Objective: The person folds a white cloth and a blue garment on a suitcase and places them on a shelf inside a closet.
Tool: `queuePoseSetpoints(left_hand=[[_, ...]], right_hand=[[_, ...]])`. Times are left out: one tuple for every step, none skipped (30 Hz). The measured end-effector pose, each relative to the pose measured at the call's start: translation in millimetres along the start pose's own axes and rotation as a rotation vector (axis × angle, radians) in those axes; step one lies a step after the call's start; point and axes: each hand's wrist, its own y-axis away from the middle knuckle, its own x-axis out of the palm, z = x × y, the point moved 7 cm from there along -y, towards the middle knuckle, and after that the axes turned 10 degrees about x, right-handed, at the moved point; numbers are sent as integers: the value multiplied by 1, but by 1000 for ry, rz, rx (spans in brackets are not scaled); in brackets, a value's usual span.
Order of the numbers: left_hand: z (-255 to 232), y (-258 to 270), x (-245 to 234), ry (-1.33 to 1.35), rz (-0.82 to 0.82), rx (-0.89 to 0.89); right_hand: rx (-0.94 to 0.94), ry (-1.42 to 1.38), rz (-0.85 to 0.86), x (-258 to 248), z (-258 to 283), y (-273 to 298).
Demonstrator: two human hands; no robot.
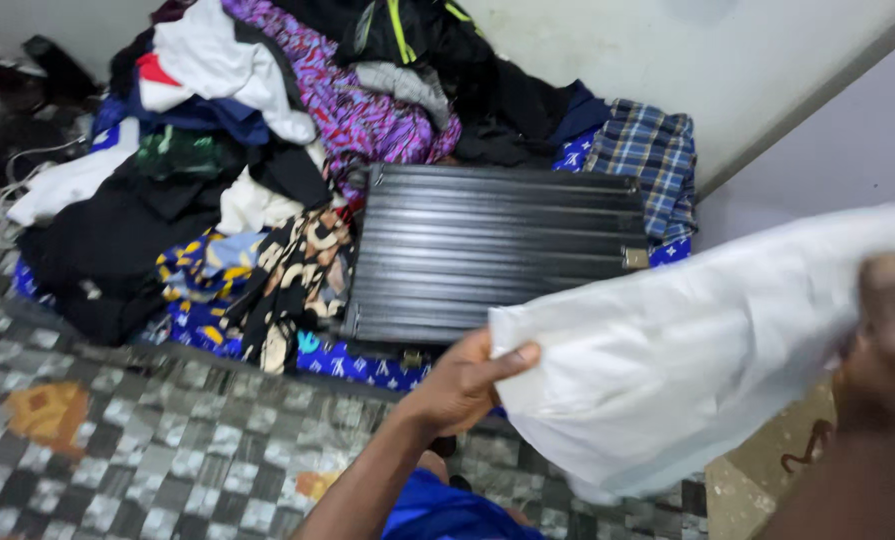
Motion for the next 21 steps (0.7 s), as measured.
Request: queuePoseSetpoints(left_hand=[[-11, -11, -6, 2, 8, -5], [-29, -20, -19, 41, -50, 77], [-48, -29, -33, 81, -109, 158], [-63, -37, -47, 126, -132, 220], [-78, -45, -63, 171, -156, 281], [-90, -50, -86, 172, -227, 328], [-101, -54, -111, 172, -298, 374], [-110, -56, -141, 121, -386, 421], [-115, -58, -174, 69, -474, 466], [-110, -57, -207, 70, -485, 444], [-103, -53, -247, 119, -555, 481], [-96, -57, -292, 167, -612, 524], [-83, -62, -333, 167, -612, 509], [-56, -47, -382, 86, -858, 373], [-25, -27, -422, 2, -1097, 224], [2, -17, -448, -23, -1144, 189], [25, -5, -467, -49, -1190, 154], [43, -3, -471, -61, -1125, 166], [57, -6, -466, -74, -1060, 177], [69, -7, -456, -35, -1057, 147], [79, -8, -439, 4, -1054, 116]], right_hand=[[-45, 36, 24, 20, 7, -26], [-87, 73, 49, 41, 11, -53], [-145, 97, 106, 67, 11, -80], [-199, 122, 167, 95, 6, -109], [-261, 130, 266, 133, -4, -138], [-215, 148, 269, 171, -23, -168], [-283, 68, 390, 216, -37, -181], [-144, 265, 307, 257, -67, -197], [-342, 549, 270, 302, -77, -200], [-216, 652, 321, 329, -110, -190], [-356, 563, 370, 359, -124, -169], [-308, 522, 388, 379, -151, -141], [-470, 581, 336, 397, -164, -100], [-63, 599, 637, 403, -210, -57], [-22, 592, 757, 398, -227, -15], [76, 554, 817, 383, -242, 23], [245, 510, 855, 360, -259, 57], [367, 569, 849, 338, -277, 79], [495, 560, 808, 308, -295, 94], [802, 590, 715, 266, -323, 111], [659, 628, 683, 236, -334, 106]])
